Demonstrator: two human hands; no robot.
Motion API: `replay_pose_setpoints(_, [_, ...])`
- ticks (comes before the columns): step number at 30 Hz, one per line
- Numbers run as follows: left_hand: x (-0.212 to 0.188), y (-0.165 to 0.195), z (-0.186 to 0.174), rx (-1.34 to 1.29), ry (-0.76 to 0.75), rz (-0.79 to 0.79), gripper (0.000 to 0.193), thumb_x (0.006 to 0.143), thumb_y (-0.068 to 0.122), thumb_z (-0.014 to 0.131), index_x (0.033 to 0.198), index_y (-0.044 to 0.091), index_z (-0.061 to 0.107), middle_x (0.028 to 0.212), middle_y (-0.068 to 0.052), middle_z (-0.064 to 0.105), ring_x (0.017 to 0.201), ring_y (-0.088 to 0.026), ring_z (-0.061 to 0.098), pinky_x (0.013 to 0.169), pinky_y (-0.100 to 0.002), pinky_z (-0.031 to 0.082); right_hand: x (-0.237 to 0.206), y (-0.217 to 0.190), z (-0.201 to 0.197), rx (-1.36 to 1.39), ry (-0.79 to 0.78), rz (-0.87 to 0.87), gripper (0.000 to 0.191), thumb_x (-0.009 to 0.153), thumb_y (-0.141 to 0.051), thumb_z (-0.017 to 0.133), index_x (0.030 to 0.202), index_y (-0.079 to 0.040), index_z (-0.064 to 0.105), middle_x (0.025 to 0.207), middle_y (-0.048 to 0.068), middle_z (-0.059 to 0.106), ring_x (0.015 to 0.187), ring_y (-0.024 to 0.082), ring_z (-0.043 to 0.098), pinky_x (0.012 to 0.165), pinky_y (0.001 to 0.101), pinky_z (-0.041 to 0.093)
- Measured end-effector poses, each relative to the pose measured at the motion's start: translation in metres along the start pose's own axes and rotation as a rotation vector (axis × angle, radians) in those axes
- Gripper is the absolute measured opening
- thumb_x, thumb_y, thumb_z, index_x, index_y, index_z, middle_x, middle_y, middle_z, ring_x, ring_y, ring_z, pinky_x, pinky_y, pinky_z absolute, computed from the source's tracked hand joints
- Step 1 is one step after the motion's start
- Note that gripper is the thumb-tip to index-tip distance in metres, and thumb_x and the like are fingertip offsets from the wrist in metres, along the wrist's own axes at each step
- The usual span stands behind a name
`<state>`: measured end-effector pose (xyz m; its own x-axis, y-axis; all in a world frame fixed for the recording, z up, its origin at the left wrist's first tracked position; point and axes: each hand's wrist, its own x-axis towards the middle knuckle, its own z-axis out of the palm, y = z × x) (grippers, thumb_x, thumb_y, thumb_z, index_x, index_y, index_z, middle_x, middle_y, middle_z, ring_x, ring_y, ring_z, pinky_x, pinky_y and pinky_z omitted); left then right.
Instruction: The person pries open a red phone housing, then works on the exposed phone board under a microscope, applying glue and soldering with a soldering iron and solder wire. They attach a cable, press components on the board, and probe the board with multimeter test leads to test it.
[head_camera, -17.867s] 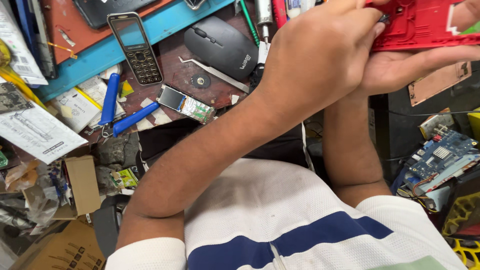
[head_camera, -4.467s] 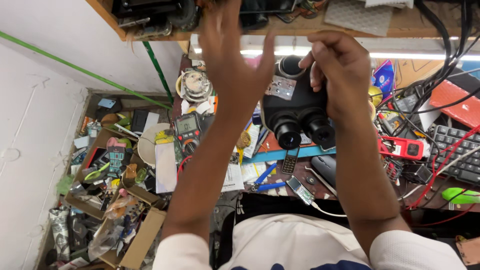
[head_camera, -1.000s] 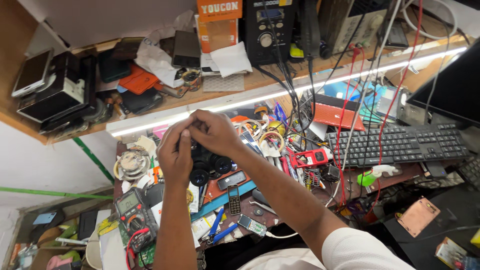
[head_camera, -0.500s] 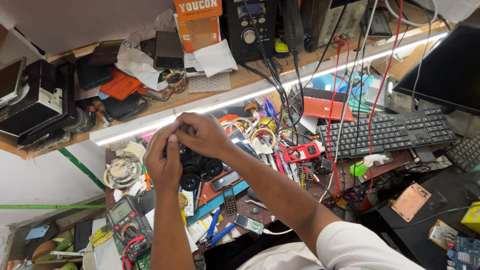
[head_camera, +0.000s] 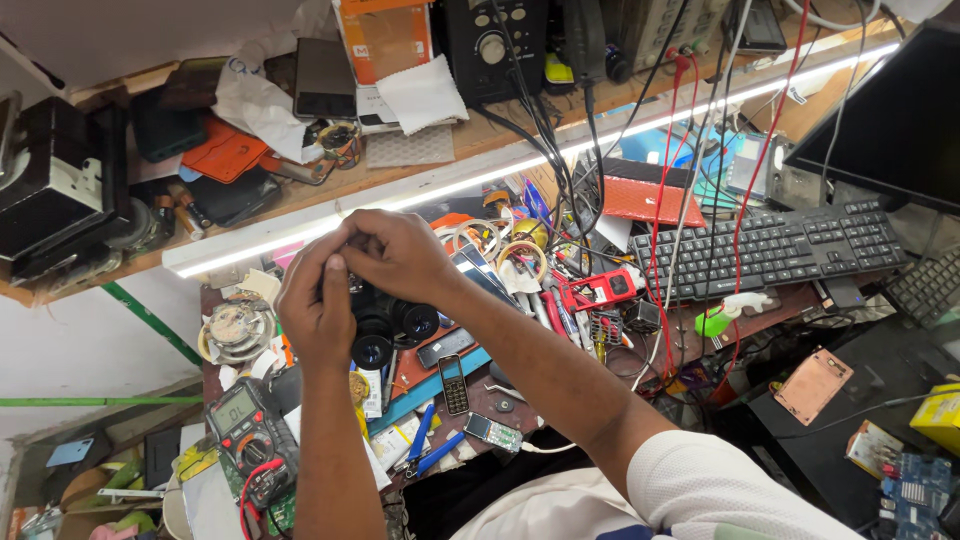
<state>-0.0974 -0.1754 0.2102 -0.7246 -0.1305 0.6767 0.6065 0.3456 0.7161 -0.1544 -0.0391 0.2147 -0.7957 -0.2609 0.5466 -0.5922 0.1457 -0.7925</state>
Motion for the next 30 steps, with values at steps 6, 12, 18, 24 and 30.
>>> replay_pose_setpoints(6, [-0.002, -0.007, 0.001, -0.019, 0.004, 0.0, 0.025, 0.107, 0.011, 0.057, 0.125, 0.0, 0.071, 0.124, -0.013, 0.072, 0.118, -0.022, 0.067, 0.107, -0.033, 0.051, -0.001, -0.003, 0.0, -0.034, 0.014, -0.015, 0.019, 0.088, -0.023, 0.074, 0.097, -0.006, 0.07, 0.073, 0.0, 0.069, 0.059, 0.005, 0.06, 0.056, 0.024, 0.049])
replay_pose_setpoints(12, [-0.003, -0.003, -0.001, -0.012, -0.04, -0.057, 0.027, 0.107, 0.013, 0.058, 0.129, 0.001, 0.068, 0.125, -0.01, 0.07, 0.118, -0.019, 0.066, 0.105, -0.031, 0.05, -0.002, -0.003, 0.0, 0.014, 0.043, -0.008, 0.018, 0.09, -0.023, 0.074, 0.099, -0.007, 0.072, 0.075, -0.001, 0.071, 0.062, 0.005, 0.064, 0.058, 0.0234, 0.052])
replay_pose_setpoints(18, [0.001, 0.003, -0.011, -0.062, -0.215, -0.161, 0.034, 0.102, 0.018, 0.06, 0.134, 0.005, 0.062, 0.122, -0.009, 0.069, 0.111, -0.017, 0.065, 0.097, -0.03, 0.05, -0.044, 0.006, -0.013, 0.308, 0.216, -0.059, 0.012, 0.098, -0.011, 0.074, 0.105, -0.002, 0.071, 0.099, 0.005, 0.072, 0.088, 0.009, 0.068, 0.08, 0.0256, 0.057])
replay_pose_setpoints(24, [-0.007, -0.003, -0.016, 0.094, -0.222, 0.0, 0.023, 0.108, 0.015, 0.06, 0.123, 0.005, 0.073, 0.125, -0.009, 0.072, 0.118, -0.02, 0.063, 0.105, -0.033, 0.048, -0.127, 0.023, -0.059, 0.134, 0.196, 0.006, 0.006, 0.098, -0.008, 0.074, 0.099, -0.003, 0.07, 0.094, 0.004, 0.069, 0.081, 0.007, 0.065, 0.072, 0.023, 0.053])
replay_pose_setpoints(30, [-0.005, 0.005, -0.014, 0.162, -0.284, 0.006, 0.019, 0.109, 0.014, 0.065, 0.122, 0.005, 0.074, 0.131, -0.008, 0.072, 0.125, -0.02, 0.06, 0.109, -0.034, 0.044, -0.182, 0.037, -0.122, -0.006, 0.088, 0.126, 0.012, 0.092, -0.01, 0.079, 0.102, -0.006, 0.073, 0.095, 0.003, 0.069, 0.072, 0.004, 0.062, 0.062, 0.0213, 0.049])
